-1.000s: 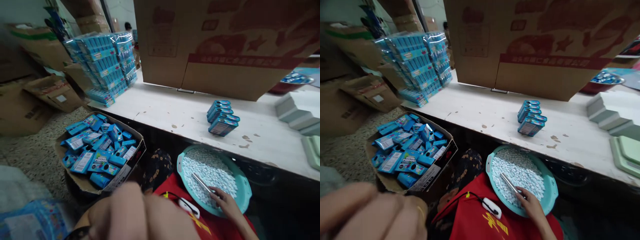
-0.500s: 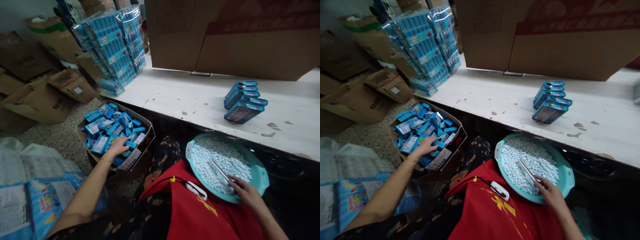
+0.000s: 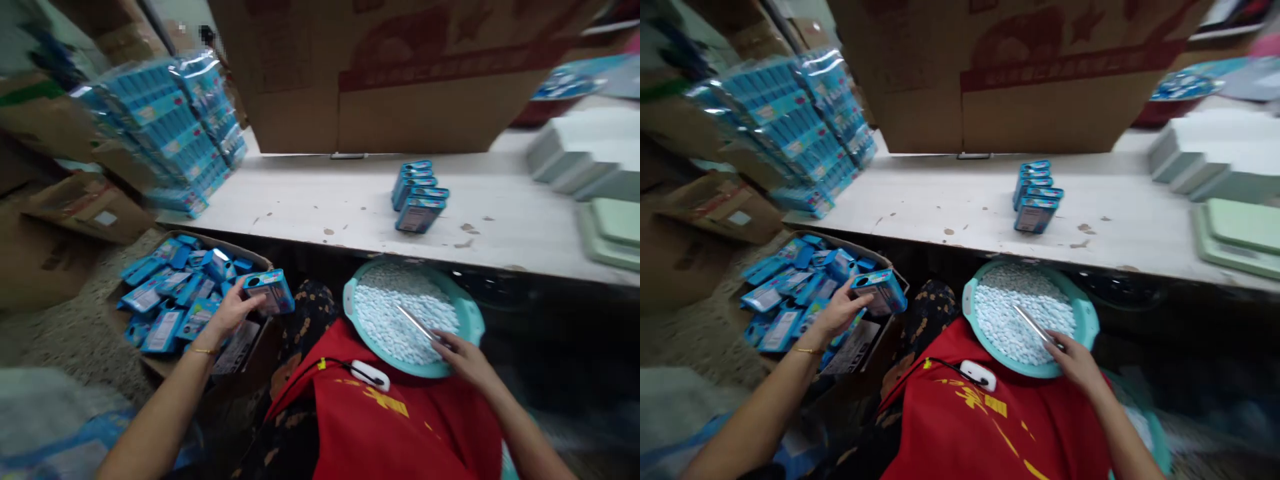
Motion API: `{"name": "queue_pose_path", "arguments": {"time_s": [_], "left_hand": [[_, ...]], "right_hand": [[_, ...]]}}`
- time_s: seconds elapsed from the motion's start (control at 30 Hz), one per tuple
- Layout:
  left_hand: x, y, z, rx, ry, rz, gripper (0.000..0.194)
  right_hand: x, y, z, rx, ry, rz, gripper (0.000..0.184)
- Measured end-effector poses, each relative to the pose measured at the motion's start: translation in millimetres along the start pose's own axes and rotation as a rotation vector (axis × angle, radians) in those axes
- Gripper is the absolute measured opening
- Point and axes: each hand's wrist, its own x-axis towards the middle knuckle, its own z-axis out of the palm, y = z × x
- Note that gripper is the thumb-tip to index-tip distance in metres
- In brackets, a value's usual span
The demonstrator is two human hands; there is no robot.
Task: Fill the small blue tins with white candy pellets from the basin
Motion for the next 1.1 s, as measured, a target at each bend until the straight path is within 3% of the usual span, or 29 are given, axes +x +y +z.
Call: {"name": "queue_pose_path", "arguments": {"time_s": [0.1, 0.27, 0.37, 0.47, 0.63, 0.73, 0.87, 1.0, 1.1], "left_hand": [[8, -14, 76.4, -0.29, -0.14, -0.178, 0.044], [43, -44, 192.5, -0.501, -0.368, -0.42, 0.041], [66, -65, 239.6, -0.441, -0.424, -0.432, 0.042], [77, -87, 267.5, -0.373, -0.398, -0.421, 0.043], [71, -105, 291.9, -0.396, -0.382, -0.484, 0.039], [65, -98, 292.3, -0.39, -0.447, -0.49, 0.041], [64, -81, 264.6, -0.354, -0.517, -0.329, 0.041], [71, -71, 231.4, -0.107, -0.398, -0.005, 0.039], [74, -70, 228.0, 0.102, -0.367, 0.201, 0.037]], "right_hand": [[1, -13, -6, -0.177, -0.103, -0.113, 0.041], [1, -26, -41, -0.625, -0.081, -0.046, 0.036], [2, -29, -51, -0.805, -0.072, -0.015, 0.035], [13, -30, -29, -0.787, -0.126, -0.023, 0.037], [43, -35, 35, -0.448, -0.09, 0.053, 0.036], [53, -30, 49, -0.238, -0.077, 0.09, 0.034], [51, -16, 38, -0.062, -0.054, 0.051, 0.033], [38, -10, 10, 0.065, -0.018, -0.022, 0.033], [25, -20, -19, 0.073, -0.014, -0.094, 0.034]]}}
